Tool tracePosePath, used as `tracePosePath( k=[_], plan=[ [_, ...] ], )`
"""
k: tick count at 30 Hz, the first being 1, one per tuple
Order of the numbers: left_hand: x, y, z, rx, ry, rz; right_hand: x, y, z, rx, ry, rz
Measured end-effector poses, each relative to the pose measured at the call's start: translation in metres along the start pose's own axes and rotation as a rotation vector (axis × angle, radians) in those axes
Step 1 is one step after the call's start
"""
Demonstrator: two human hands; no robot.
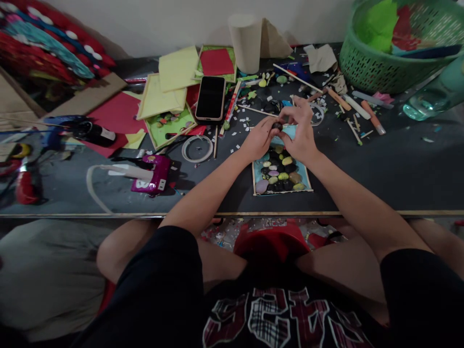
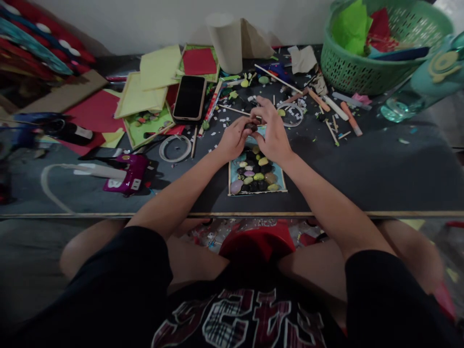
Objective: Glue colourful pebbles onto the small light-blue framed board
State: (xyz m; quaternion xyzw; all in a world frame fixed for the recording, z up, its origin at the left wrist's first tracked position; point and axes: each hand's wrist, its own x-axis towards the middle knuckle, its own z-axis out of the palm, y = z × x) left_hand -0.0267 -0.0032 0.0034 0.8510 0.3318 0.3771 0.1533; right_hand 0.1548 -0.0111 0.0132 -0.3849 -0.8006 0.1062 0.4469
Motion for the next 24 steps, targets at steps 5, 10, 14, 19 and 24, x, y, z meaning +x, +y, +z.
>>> tracePosePath(
  k=[5, 10, 14, 19, 24],
  plan=[
    [0.0004, -0.0007, 0.0010, -0.015, -0.005, 0.020, -0.0022, 0.0018, -0.0005, 0.012, 0.014, -0.042],
    [0.0005, -0.0014, 0.0013, -0.021, 0.008, 0.003, -0.0037, 0.0047, 0.0015, 0.020, 0.023, 0.003],
    [0.0002, -0.0010, 0.0008, -0.027, -0.002, 0.022, -0.0037, 0.0064, 0.0028, 0.049, -0.018, -0.027],
    [0.0008, -0.0012, 0.0020, -0.022, 0.028, 0.020, -0.0050, 0.0062, 0.0023, 0.000, -0.012, -0.047],
    [0.0005, -0.0011, 0.0020, -0.022, 0.014, 0.025, -0.0047, 0.0061, 0.0023, -0.020, -0.015, -0.007]
  ],
)
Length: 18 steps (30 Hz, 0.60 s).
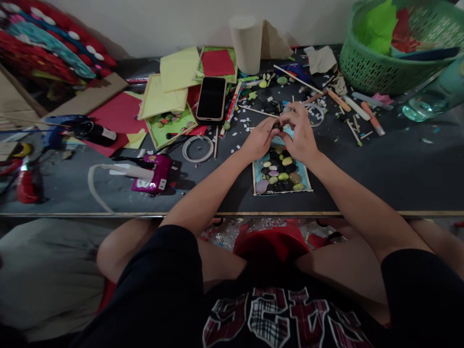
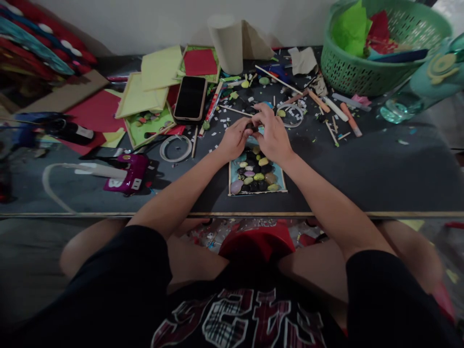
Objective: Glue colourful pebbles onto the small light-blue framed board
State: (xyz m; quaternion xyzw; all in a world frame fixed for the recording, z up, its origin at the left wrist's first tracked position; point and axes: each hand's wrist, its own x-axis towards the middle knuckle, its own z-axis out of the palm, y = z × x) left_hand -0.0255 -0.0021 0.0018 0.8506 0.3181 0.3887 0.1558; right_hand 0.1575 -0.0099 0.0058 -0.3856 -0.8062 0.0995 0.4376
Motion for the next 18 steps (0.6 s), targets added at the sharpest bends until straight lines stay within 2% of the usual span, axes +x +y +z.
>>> tracePosePath(
  k=[12, 15, 18],
  plan=[
    [0.0006, -0.0013, -0.0006, -0.007, -0.033, -0.013, 0.0027, -0.0008, 0.0028, -0.002, -0.021, 0.014],
    [0.0002, -0.0010, -0.0011, -0.009, -0.019, -0.034, 0.0029, -0.0001, 0.0038, 0.002, 0.028, 0.011],
    [-0.0001, -0.0007, -0.0018, -0.013, -0.015, -0.038, 0.0028, 0.0002, 0.0032, 0.013, 0.092, -0.068]
  ],
)
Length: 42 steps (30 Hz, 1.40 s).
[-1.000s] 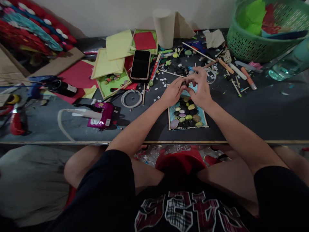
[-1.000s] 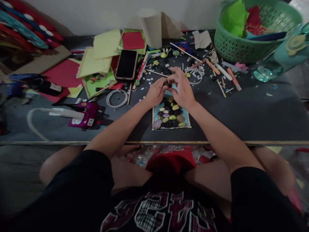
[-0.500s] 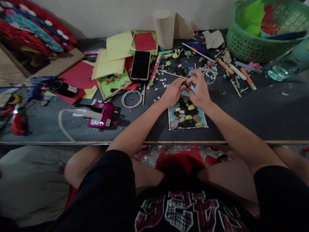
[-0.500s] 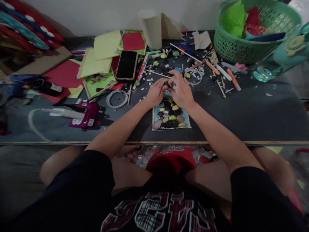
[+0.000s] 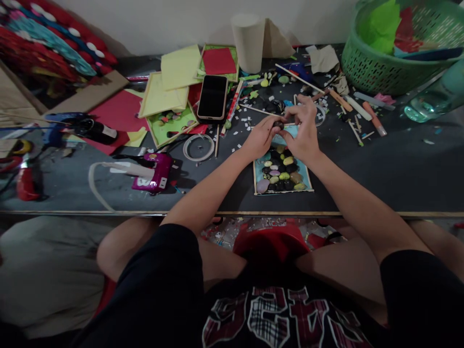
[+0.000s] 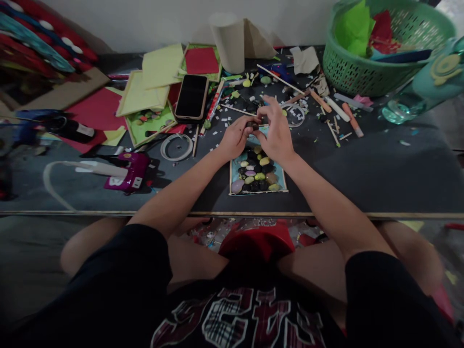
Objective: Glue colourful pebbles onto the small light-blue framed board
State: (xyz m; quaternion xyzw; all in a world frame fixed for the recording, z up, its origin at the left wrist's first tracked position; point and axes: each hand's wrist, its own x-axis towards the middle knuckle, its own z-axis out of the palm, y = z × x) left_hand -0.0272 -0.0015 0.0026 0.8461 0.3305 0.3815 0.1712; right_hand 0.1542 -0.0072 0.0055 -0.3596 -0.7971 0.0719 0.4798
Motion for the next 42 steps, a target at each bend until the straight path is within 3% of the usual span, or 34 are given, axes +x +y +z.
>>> tracePosePath(
  k=[3, 7, 30, 36, 42],
  plan=[
    [0.0003, -0.0001, 0.0000, 0.009, -0.004, 0.012, -0.0007, -0.0005, -0.0010, -0.011, -0.006, -0.034],
    [0.0006, 0.0000, 0.0003, 0.012, 0.006, 0.022, -0.0017, -0.0017, -0.0017, -0.029, -0.077, 0.061],
    [0.0007, -0.0022, 0.0010, -0.001, 0.005, 0.053, -0.0019, -0.0051, -0.0052, -0.096, -0.099, 0.080],
    [-0.0001, -0.0015, -0.0010, -0.002, -0.011, 0.047, -0.0007, -0.0072, -0.0070, -0.057, -0.018, 0.080],
    [-0.0003, -0.0023, 0.0004, 0.019, -0.028, 0.046, 0.0009, -0.0072, -0.0083, -0.091, -0.034, 0.080]
  ],
)
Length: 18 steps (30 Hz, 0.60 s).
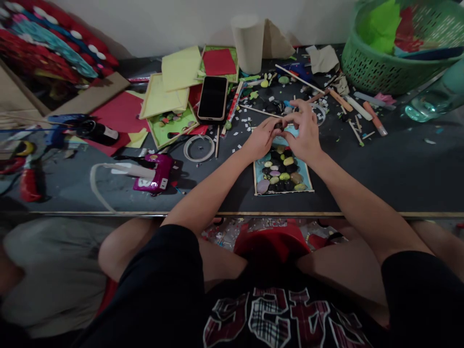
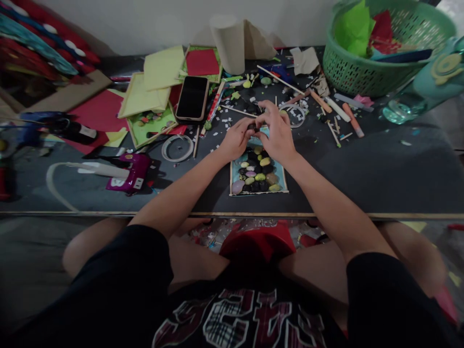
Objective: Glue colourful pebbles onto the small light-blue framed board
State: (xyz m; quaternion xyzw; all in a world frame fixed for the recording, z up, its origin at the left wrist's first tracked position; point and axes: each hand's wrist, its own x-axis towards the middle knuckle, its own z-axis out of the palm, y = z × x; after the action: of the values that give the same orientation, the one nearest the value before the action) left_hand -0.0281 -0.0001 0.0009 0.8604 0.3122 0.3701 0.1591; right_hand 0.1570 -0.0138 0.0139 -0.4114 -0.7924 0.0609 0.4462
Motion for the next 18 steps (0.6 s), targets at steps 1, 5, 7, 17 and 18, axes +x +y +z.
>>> tracePosePath(
  k=[1, 5, 7, 17, 18],
  plan=[
    [0.000, 0.000, 0.000, 0.001, -0.006, -0.001, 0.000, 0.000, 0.001, 0.003, -0.006, 0.000],
    [0.000, 0.001, -0.001, 0.011, -0.012, -0.012, 0.001, 0.000, 0.000, 0.030, -0.034, 0.013],
    [0.000, 0.001, -0.002, 0.014, -0.007, -0.012, 0.003, -0.001, -0.004, 0.061, -0.055, 0.016],
    [-0.002, 0.000, -0.001, 0.029, 0.009, -0.045, 0.008, 0.014, -0.006, 0.288, -0.066, 0.056],
    [-0.002, 0.001, -0.001, 0.032, 0.003, -0.043, 0.007, 0.016, -0.005, 0.298, -0.054, 0.050]
  ],
)
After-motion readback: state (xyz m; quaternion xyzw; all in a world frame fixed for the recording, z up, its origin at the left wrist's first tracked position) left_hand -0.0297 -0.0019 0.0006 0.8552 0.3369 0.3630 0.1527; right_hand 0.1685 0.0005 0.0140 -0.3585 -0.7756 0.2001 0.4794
